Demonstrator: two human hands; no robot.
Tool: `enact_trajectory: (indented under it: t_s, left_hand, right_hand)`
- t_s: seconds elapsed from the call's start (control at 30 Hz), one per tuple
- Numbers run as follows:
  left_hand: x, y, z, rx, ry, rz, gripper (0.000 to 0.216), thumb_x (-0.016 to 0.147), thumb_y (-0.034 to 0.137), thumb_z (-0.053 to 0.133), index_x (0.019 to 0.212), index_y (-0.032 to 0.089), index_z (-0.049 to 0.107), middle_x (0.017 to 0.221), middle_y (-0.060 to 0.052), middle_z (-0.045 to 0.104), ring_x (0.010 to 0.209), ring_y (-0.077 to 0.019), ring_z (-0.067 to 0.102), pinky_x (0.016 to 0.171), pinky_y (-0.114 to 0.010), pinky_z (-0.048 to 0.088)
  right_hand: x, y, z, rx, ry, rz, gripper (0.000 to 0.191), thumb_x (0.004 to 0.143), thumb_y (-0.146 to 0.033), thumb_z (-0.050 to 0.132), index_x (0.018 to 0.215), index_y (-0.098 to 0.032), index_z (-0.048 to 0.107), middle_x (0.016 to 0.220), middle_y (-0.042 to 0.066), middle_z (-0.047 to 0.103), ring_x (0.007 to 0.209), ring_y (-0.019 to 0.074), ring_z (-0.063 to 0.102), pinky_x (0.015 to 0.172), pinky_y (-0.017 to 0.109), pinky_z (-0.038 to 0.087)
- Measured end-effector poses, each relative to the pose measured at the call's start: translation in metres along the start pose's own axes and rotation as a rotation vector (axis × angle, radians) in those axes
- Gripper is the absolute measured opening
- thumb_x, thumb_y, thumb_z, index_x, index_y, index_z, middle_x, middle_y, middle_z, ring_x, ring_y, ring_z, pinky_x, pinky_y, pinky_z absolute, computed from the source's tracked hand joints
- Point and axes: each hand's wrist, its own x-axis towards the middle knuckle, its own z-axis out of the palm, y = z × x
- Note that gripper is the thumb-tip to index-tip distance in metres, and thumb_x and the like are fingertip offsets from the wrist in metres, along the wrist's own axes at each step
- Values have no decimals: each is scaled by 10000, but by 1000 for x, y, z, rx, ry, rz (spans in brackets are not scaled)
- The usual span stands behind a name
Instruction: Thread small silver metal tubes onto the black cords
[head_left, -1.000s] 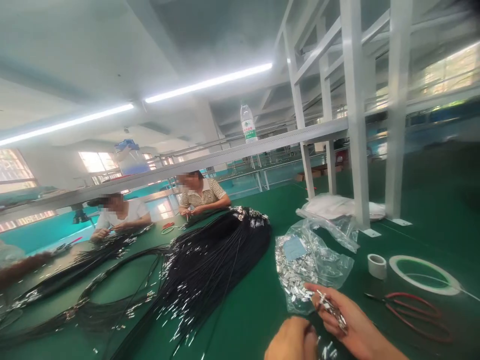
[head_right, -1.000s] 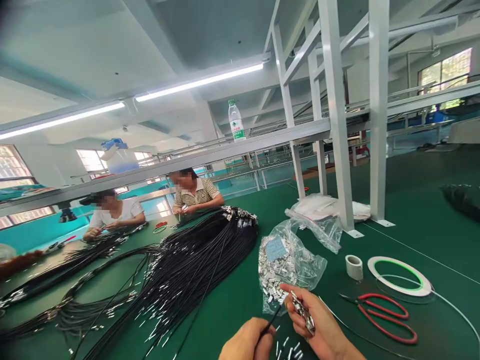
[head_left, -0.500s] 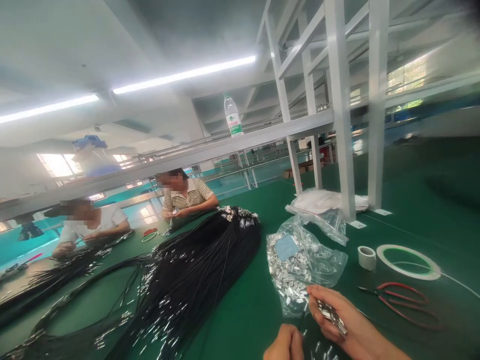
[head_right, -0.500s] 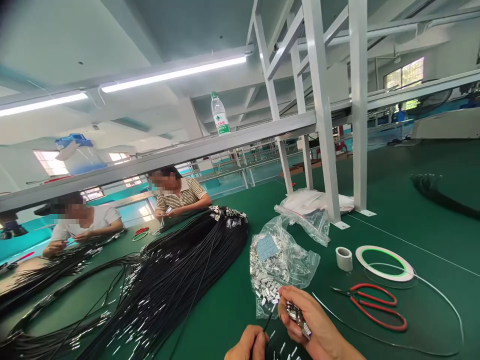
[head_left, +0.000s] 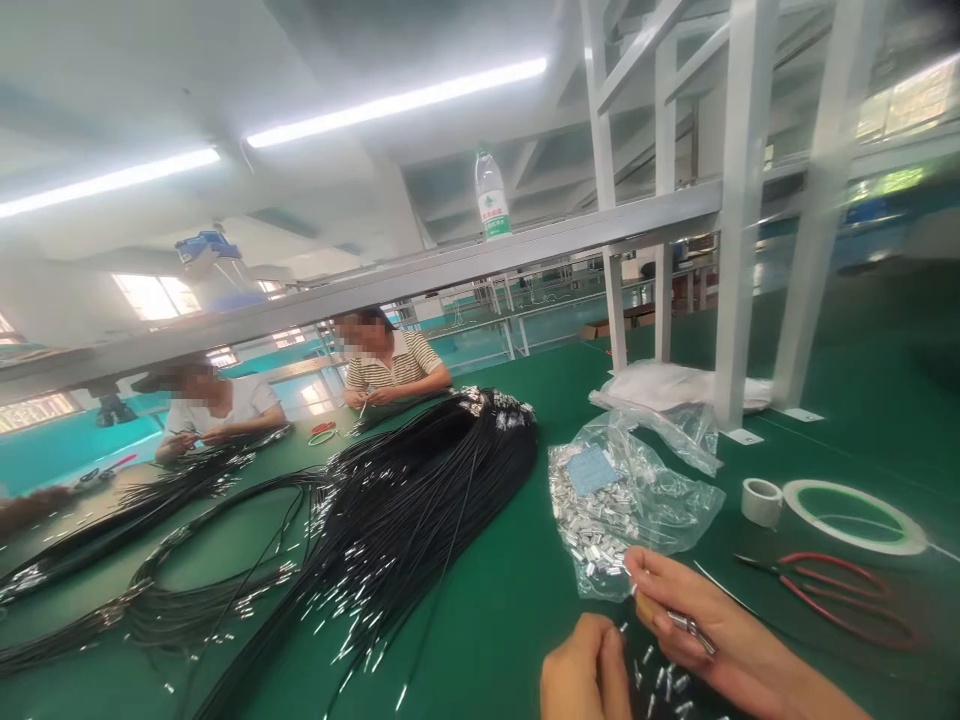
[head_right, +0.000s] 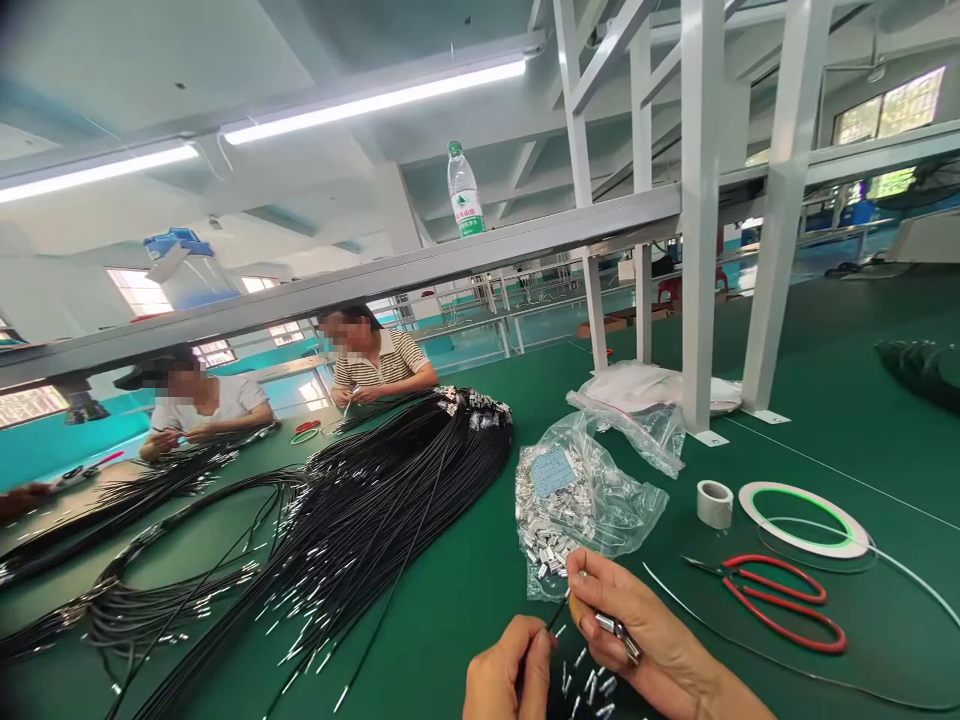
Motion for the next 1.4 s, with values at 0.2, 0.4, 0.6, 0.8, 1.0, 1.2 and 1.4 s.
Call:
enact_trajectory:
  t_s: [0.2, 0.4, 0.6, 0.8, 1.0, 1.2, 1.4]
  left_hand:
    - [-2, 5, -5, 138, -11, 4, 395, 958, 315, 314, 728, 199, 613, 610, -38, 619, 549, -155, 542, 539, -254, 293]
    - [-4, 7, -6, 278, -17, 13, 338, 927, 236, 356, 772, 218, 656, 679, -58, 670, 597, -186, 599, 559, -274, 305]
    - [-4, 9, -7, 99, -25, 7, 352, 960, 283, 337, 782, 200, 629, 664, -54, 670, 596, -172, 588, 562, -263, 311]
    - [-5, 12, -6, 6, -28, -10, 352, 958, 303, 343, 762, 182, 609, 642, -42, 651, 576, -153, 561, 559, -261, 300]
    - [-3, 13, -6, -116, -14, -40, 370, 961, 360, 359, 775, 166, 614, 620, -20, 596, 567, -136, 507, 541, -245, 294]
    - [-4, 13, -6, -199, 12, -86, 427, 961, 471, 381, 785, 175, 634, 577, -8, 549, 557, -140, 488, 527, -229, 336]
    - [-3, 18, -12, -136, 100, -69, 448, 985, 464, 328, 815, 180, 628, 627, -24, 584, 603, -153, 529, 570, -239, 373]
  right_hand:
    - [-2, -3, -3, -361, -20, -39, 448, 765, -522, 742, 806, -179, 456, 538, -41, 540, 384, 21, 243, 411, 191, 95]
    - [-3, -6, -10, -601, -61, -20, 372, 822, -511, 647, 825, -168, 505, 553, -20, 557, 396, 41, 260, 410, 214, 111]
    - [-2, 0, -9, -608, -66, 41, 436, 808, -524, 641, 992, -131, 597, 574, -23, 528, 414, 43, 258, 421, 221, 118]
    - [-6, -1, -7, -606, -50, 20, 593, 789, -581, 669, 1150, -126, 551, 583, -29, 517, 427, 54, 271, 420, 218, 132]
    - [-9, -9, -1, -456, 25, 6, 579, 755, -616, 711, 1083, -163, 563, 569, -57, 458, 428, 43, 205, 422, 210, 111]
    - [-7, -7, 5, -416, 101, -4, 558, 651, -627, 790, 865, -148, 599, 515, -56, 435, 406, 30, 245, 430, 202, 112]
    - [4, -15, 15, -430, 95, 12, 538, 645, -591, 799, 873, -134, 628, 539, -34, 482, 402, 20, 256, 426, 196, 99]
